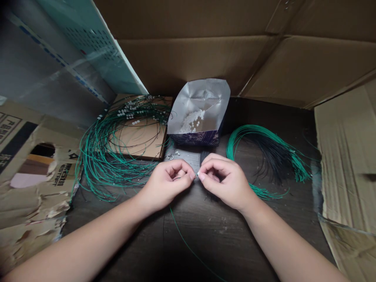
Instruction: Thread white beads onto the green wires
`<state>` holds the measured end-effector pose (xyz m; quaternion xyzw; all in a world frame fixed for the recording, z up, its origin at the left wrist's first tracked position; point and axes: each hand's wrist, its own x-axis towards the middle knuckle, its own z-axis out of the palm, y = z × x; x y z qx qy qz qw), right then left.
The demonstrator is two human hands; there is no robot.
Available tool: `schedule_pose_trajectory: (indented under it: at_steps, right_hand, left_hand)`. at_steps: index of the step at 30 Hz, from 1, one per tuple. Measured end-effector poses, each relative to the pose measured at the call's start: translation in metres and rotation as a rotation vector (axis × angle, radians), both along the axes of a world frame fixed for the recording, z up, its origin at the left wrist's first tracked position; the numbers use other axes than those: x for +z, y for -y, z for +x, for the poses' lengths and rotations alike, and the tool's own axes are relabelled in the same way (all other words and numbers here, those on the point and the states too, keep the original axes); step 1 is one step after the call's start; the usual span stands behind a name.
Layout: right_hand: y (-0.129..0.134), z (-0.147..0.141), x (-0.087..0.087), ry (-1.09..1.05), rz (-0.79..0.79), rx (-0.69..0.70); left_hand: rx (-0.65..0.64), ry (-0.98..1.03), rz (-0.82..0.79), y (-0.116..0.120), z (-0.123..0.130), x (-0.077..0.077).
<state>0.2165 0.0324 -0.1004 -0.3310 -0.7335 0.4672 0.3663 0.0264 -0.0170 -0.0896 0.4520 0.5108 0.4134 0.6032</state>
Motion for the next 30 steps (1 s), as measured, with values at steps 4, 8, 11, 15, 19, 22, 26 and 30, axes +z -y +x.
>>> schedule_pose_trajectory:
  at_steps: [4,8,11,15,19,22,26,30]
  right_hand:
    - [0.0000,0.0001,-0.0003,-0.005,-0.009,0.001]
    - [0.0002,0.0006,-0.0009,0.001,-0.020,-0.005]
    - [0.0001,0.0008,-0.0011,0.006,-0.022,-0.001]
    - [-0.0002,0.0009,-0.0008,0.003,-0.020,0.002]
    - [-0.0003,0.0011,-0.0009,-0.009,-0.021,0.014]
    - [-0.0007,0.0017,-0.0012,-0.022,-0.047,0.014]
    - [-0.0027,0.0026,-0.0001,-0.171,-0.242,0.054]
    - [-0.0053,0.0035,0.0029,-0.387,-0.566,0.142]
  left_hand:
    - [0.000,-0.006,-0.003,-0.0002,-0.0002,-0.0008]
    - [-0.001,0.003,-0.001,0.0000,0.0001,-0.0009]
    - [0.001,0.013,-0.001,0.0001,0.0001,-0.0001]
    - [-0.010,0.013,0.019,-0.0002,-0.0002,0.0007]
    - [-0.008,0.006,0.027,-0.0001,0.0003,0.0003]
    - [0.002,0.010,0.005,-0.0001,0.0004,0.0002]
    - [0.000,0.068,-0.004,-0.0011,-0.0015,0.0006]
    - [-0.013,0.140,0.000,-0.0014,-0.0040,-0.0004]
